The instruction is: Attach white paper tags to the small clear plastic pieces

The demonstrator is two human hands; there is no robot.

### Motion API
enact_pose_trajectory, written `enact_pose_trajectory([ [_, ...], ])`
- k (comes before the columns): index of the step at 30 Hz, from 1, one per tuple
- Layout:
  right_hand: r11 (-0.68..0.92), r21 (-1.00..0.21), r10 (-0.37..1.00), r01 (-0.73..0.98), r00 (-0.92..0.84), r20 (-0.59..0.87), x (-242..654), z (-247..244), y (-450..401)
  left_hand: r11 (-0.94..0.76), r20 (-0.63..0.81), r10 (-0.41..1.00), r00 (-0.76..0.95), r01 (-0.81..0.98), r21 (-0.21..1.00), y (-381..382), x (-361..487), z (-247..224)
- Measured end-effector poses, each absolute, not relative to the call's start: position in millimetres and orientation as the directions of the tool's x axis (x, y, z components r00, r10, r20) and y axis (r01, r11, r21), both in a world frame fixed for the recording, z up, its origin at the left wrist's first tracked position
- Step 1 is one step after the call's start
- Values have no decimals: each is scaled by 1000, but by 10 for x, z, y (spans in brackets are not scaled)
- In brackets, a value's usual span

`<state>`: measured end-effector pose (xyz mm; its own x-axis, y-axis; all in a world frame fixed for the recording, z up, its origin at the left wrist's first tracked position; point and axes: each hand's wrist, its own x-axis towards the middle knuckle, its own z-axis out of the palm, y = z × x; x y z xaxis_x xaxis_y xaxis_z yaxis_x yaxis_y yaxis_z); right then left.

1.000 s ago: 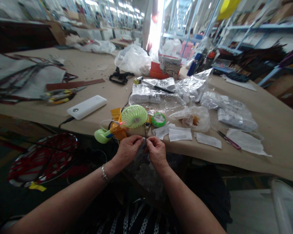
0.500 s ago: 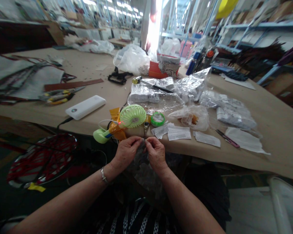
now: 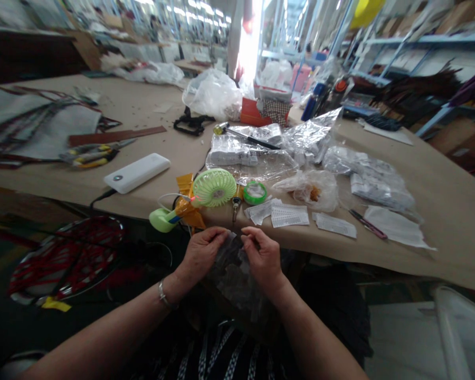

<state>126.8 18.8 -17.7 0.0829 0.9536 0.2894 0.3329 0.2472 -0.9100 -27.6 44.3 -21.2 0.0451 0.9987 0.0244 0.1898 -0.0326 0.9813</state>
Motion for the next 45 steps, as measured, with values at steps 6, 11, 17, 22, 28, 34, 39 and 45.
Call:
enact_pose_trajectory([
  [6, 389, -374, 800, 842, -107, 590, 1687, -45, 350, 44, -49, 998, 31, 160, 986, 417, -282, -256],
  [11, 418, -347, 790, 839, -147, 595, 1669, -18, 374, 15, -15, 1000, 6, 63, 998, 248, -289, -154],
  [17, 434, -787, 897, 438, -131, 422, 1332, 115, 57, -146, 146, 989, 12, 172, 974, 22, -323, 23],
  [22, 316, -909, 949, 274, -91, 302, 1161, 51, -60, -196, 195, 980, 22, 160, 967, -31, -322, 50],
  [28, 350, -903, 937, 248, -90, 338, 1116, -9, -65, -286, 288, 957, -1, 121, 951, -56, -316, 11],
  [34, 361, -890, 932, 278, -88, 351, 1143, -36, -80, -294, 297, 955, -12, 116, 949, -58, -318, -15],
  [39, 474, -701, 847, 533, -57, 529, 1359, -62, 6, -187, 190, 982, 0, 162, 969, -10, -341, -179],
  [45, 369, -200, 806, 908, -205, 555, 1604, -83, 308, 8, -49, 994, 103, 368, 930, 192, -381, -624],
])
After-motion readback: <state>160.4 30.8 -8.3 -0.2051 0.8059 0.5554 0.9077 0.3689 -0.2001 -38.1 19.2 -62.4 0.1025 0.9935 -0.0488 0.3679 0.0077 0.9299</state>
